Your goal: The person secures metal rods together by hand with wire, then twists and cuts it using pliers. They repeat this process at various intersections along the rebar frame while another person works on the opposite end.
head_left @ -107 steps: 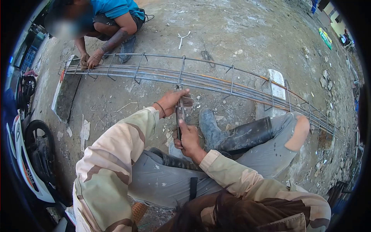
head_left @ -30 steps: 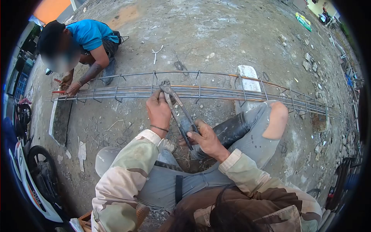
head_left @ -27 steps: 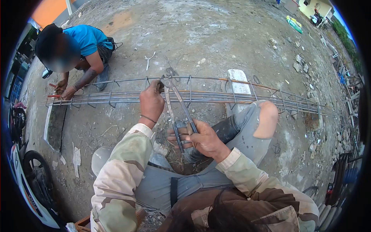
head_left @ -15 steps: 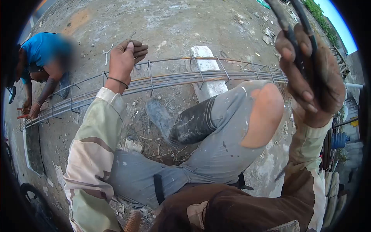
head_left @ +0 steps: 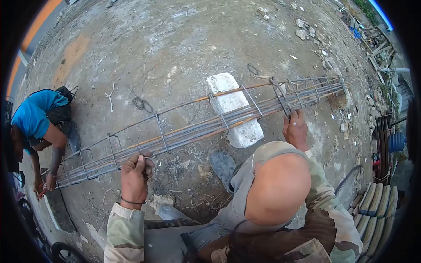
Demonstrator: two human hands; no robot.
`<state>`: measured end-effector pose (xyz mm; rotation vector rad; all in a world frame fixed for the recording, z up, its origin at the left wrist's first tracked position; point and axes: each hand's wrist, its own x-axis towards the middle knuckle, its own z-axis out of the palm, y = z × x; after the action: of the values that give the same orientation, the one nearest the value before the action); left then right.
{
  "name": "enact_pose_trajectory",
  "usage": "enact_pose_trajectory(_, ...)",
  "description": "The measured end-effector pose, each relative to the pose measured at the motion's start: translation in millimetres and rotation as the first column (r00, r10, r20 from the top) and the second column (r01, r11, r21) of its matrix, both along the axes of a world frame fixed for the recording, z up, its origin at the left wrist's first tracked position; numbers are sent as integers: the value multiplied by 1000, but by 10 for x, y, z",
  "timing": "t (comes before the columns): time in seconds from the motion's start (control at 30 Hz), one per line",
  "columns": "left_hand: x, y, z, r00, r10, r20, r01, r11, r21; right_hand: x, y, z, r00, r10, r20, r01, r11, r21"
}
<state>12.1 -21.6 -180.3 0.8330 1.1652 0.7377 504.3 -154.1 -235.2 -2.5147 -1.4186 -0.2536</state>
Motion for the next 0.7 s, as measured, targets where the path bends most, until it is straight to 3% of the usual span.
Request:
enact_pose_trajectory(0.07,180,-111,55,993,96,-72,-103,989,-103,31,-4,4,979,160,129,-165,986,31)
enact_pose_trajectory(0.17,149,-234,-86,963,229,-139,-257,936,-241,-64,318,378,952,242,187,-253,967,40)
enact_pose_trajectory(0.23,60,-411,-425,944,325,47,-308,925,-221,-184,832,652,885,450,-117,-442,892,93)
enact_pose_trajectory(0.3,105,-434,-570,932,349,93,-318,915,-247,-366,1412,786,660,640,-392,-669,739,80)
enact_pose_trajectory(0.37,119,-431,-547,898,435,72,-383,851,-360,-571,1890,765,459,766,-449,-869,493,-48)
enact_pose_trajectory(0.4,111,-431,-492,891,450,64,-396,837,-377,-670,2014,697,448,764,-464,-876,478,-58)
enact_pose_trajectory(0.47,123,-438,-299,867,499,8,-457,800,-390,-787,2124,593,361,809,-465,-928,262,-264)
enact_pose_trajectory(0.57,211,-605,13,900,429,-74,-421,815,-398,-842,2032,417,354,732,-582,-934,251,-253)
enact_pose_trajectory(0.7,221,-966,72,877,476,-60,-441,751,-491,-913,1899,240,416,771,-482,-909,335,-247)
